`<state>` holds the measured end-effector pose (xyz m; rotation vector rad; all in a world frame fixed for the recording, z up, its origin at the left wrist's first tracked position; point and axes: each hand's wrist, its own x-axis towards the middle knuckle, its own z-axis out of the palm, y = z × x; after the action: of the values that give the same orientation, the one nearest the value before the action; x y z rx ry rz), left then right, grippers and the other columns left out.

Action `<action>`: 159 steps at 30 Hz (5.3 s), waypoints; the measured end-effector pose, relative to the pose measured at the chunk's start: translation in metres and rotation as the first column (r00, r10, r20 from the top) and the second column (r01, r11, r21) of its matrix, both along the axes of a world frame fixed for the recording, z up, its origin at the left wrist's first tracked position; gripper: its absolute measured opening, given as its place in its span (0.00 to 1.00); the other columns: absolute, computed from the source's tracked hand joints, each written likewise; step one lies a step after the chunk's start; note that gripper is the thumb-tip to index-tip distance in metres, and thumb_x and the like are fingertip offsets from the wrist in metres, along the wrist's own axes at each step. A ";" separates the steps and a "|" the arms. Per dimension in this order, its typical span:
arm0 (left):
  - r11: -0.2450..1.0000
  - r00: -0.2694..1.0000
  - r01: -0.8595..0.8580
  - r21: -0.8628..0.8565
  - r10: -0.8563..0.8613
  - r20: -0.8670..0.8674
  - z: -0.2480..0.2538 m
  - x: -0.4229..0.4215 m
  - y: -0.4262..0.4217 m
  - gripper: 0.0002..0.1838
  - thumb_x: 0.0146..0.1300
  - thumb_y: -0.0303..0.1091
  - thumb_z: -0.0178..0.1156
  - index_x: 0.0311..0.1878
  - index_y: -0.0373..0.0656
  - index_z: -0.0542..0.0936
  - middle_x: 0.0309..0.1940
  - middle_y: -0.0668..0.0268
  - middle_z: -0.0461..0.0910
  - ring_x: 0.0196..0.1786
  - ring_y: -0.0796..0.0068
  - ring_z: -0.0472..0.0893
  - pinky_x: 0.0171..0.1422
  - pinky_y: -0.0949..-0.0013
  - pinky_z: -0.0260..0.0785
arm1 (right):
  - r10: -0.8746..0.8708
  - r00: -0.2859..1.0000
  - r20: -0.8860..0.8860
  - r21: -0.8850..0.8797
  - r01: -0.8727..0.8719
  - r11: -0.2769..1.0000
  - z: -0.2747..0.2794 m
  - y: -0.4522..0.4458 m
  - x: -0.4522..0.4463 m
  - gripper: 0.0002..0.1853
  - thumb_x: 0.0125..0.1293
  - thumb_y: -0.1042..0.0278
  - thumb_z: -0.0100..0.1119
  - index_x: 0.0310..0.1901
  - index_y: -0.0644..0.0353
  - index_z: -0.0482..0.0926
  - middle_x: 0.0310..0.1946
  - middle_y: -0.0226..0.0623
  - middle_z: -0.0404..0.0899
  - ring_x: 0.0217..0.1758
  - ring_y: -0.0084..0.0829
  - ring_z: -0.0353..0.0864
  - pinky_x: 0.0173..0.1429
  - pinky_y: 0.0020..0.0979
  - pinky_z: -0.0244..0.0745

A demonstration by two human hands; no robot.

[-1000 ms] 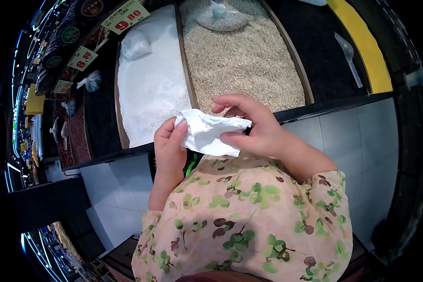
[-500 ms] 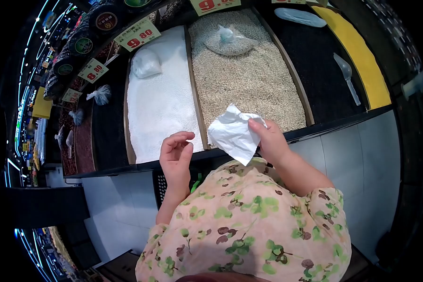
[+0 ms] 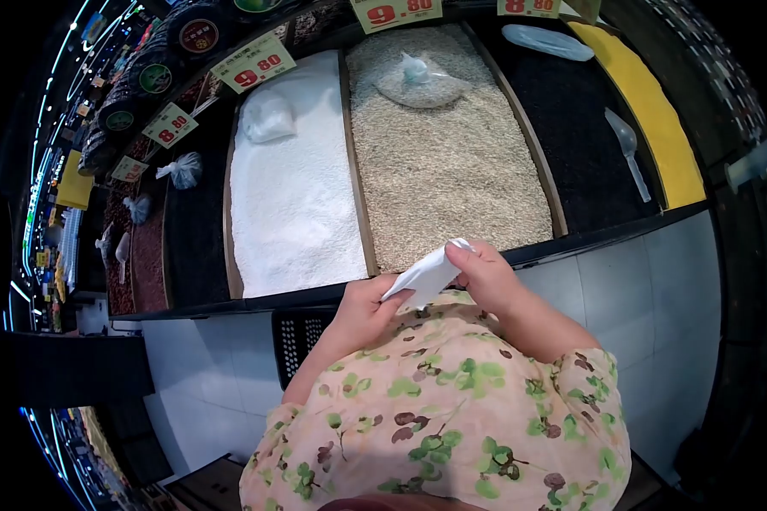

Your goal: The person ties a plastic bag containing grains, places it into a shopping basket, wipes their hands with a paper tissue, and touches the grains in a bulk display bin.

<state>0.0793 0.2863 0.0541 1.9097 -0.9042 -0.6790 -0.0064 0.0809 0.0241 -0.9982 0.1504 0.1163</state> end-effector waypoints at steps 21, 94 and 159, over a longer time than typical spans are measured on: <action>0.983 0.985 0.174 0.050 -0.174 -0.006 0.010 0.009 0.011 0.08 0.59 0.29 0.55 0.38 0.38 0.80 0.26 0.57 0.79 0.29 0.62 0.79 0.35 0.67 0.69 | 0.474 0.860 0.187 -0.946 0.028 0.324 0.026 0.023 0.013 0.20 0.53 0.65 0.64 0.50 0.57 0.77 0.36 0.40 0.81 0.39 0.43 0.80 0.42 0.38 0.74; 0.998 0.794 -0.026 0.052 0.052 -0.605 -0.032 -0.034 0.006 0.10 0.68 0.30 0.52 0.46 0.33 0.78 0.37 0.66 0.80 0.39 0.84 0.77 0.45 0.80 0.70 | 0.397 0.441 0.805 -0.499 0.143 0.854 0.206 -0.011 -0.041 0.09 0.52 0.84 0.54 0.20 0.60 0.80 0.18 0.28 0.76 0.18 0.17 0.71 0.20 0.16 0.65; 0.997 0.782 -0.061 0.048 0.078 -0.618 -0.039 -0.052 0.003 0.09 0.68 0.27 0.52 0.45 0.33 0.78 0.37 0.67 0.79 0.41 0.83 0.76 0.48 0.79 0.69 | -0.166 0.845 0.508 0.403 -0.063 0.913 0.115 -0.016 -0.048 0.08 0.71 0.68 0.42 0.50 0.53 0.66 0.23 0.34 0.74 0.14 0.20 0.73 0.16 0.19 0.67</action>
<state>0.0269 0.2894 0.0155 1.5610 -0.3961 -1.1880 -0.0546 0.0652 0.1393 -0.5737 -0.3523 -0.1824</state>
